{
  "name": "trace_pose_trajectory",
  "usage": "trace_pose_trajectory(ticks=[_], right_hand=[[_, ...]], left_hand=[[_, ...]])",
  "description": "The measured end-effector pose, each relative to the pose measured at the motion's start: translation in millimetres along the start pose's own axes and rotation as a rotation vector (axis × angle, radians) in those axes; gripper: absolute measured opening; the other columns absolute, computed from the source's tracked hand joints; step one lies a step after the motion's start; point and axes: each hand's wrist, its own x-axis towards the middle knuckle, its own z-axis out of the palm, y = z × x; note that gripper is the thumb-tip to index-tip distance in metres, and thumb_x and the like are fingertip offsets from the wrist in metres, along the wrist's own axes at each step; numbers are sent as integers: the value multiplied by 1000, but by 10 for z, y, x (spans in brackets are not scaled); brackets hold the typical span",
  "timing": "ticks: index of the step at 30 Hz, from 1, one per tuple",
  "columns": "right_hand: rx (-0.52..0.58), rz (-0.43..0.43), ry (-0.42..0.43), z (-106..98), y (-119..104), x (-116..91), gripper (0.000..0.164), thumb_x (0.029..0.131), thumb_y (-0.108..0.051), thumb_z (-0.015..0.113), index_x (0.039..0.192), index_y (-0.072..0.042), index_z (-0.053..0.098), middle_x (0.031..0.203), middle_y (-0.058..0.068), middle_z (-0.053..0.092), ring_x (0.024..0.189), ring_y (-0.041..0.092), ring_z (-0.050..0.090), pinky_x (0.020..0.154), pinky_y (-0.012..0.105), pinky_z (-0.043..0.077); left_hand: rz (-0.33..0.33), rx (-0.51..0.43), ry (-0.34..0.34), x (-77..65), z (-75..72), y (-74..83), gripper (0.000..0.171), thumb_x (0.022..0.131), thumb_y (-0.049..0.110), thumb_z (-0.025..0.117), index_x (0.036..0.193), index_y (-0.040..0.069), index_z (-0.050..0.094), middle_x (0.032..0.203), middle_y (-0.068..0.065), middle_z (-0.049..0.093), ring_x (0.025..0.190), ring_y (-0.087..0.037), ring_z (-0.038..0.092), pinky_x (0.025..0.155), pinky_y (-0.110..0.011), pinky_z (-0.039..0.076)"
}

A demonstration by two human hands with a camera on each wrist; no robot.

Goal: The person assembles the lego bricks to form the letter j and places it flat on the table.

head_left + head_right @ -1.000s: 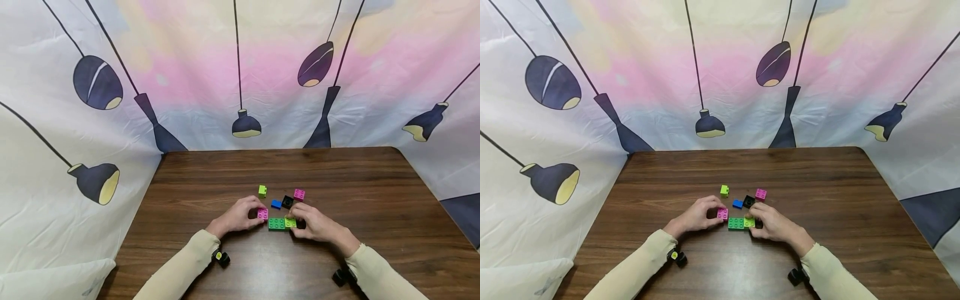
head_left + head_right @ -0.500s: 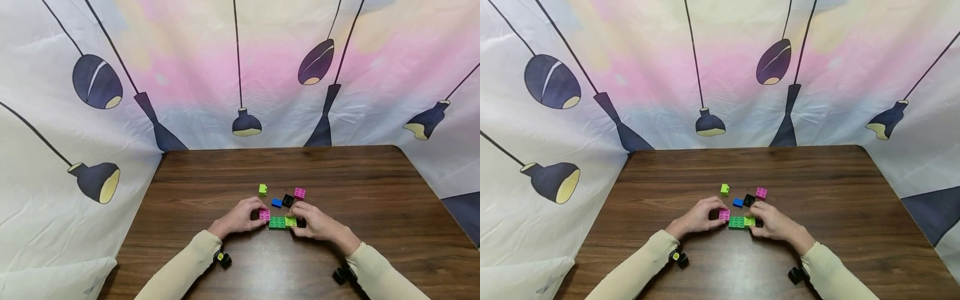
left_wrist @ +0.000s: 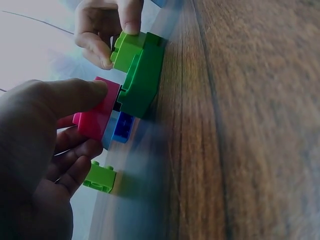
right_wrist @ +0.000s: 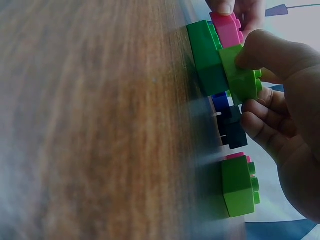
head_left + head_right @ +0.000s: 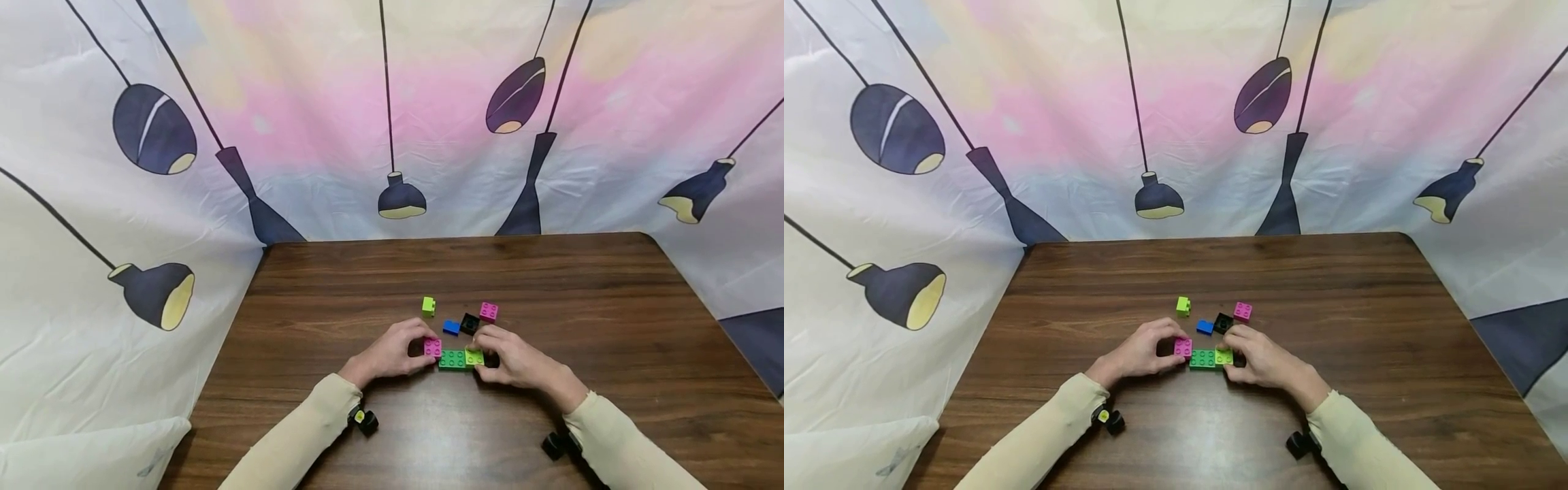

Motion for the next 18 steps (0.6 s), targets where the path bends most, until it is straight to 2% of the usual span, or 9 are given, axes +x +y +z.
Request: trace_pose_trajectory(ticks=[18], right_hand=[[5, 51, -29, -19, -17, -2, 25, 77, -14, 77, 99, -11, 65, 101, -4, 59, 88, 4, 56, 73, 23, 53]], left_hand=[[3, 7, -88, 43, 27, 67, 33, 90, 30, 71, 117, 13, 66, 111, 3, 62, 101, -4, 57, 88, -22, 49]])
